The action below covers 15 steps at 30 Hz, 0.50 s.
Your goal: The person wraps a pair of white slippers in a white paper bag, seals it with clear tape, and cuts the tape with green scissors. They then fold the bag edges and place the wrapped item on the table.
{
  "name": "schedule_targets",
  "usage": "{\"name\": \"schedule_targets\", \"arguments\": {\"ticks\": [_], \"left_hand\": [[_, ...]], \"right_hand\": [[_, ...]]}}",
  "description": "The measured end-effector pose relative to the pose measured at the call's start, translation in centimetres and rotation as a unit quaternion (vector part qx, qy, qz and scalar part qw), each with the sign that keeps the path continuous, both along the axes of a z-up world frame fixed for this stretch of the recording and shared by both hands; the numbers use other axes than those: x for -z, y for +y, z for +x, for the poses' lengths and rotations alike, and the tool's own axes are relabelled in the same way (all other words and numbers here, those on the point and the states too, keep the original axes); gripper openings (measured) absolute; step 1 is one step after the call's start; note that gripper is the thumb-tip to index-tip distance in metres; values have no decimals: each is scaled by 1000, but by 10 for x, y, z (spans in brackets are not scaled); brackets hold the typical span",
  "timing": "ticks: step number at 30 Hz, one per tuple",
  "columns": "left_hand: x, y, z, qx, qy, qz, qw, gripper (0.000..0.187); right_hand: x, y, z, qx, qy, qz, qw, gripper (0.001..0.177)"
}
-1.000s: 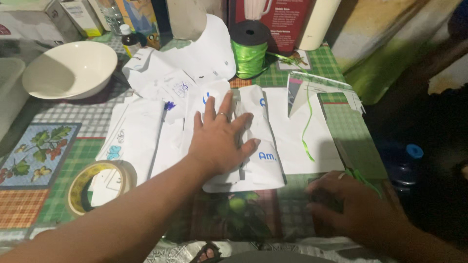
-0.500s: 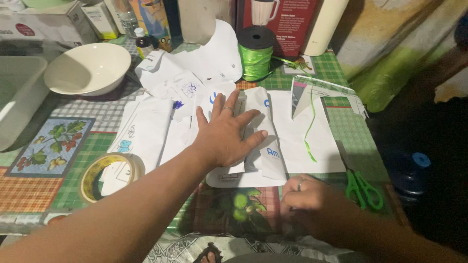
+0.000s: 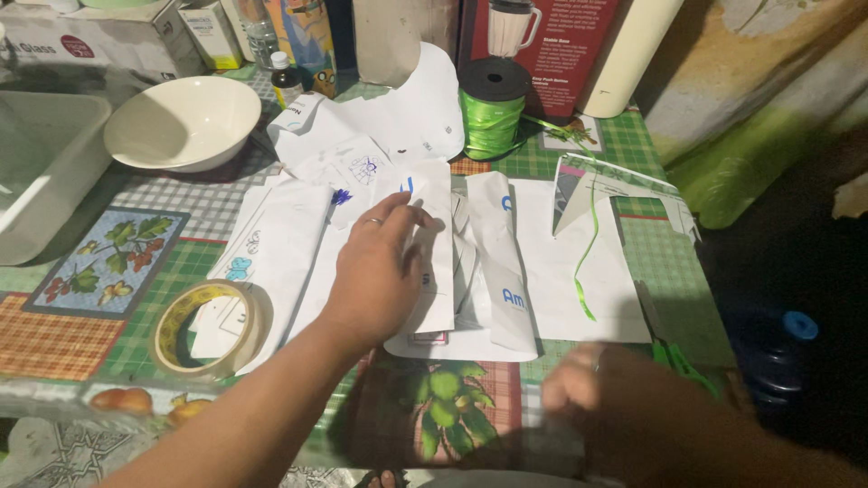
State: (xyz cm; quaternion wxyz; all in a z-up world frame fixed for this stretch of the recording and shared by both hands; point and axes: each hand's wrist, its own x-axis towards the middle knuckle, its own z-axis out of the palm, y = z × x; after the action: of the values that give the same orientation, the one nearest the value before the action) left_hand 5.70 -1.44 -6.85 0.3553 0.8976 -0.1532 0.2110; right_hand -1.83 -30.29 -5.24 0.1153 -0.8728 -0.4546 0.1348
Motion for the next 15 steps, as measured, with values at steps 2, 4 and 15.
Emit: {"name": "schedule_targets", "arguments": {"ticks": [2,4,15], "left_hand": [[-4,3,1,33,-34,24,999,39],[-8,2,-1,18,7,62,998,45],[-38,-1,11,32,319,-180,930,76]], "right_hand": [[-28,5,8,93,30,62,993,8],[-51,18,21,329,113,-15,938,10],[-20,63,94,366,524,555,533,30]]}}
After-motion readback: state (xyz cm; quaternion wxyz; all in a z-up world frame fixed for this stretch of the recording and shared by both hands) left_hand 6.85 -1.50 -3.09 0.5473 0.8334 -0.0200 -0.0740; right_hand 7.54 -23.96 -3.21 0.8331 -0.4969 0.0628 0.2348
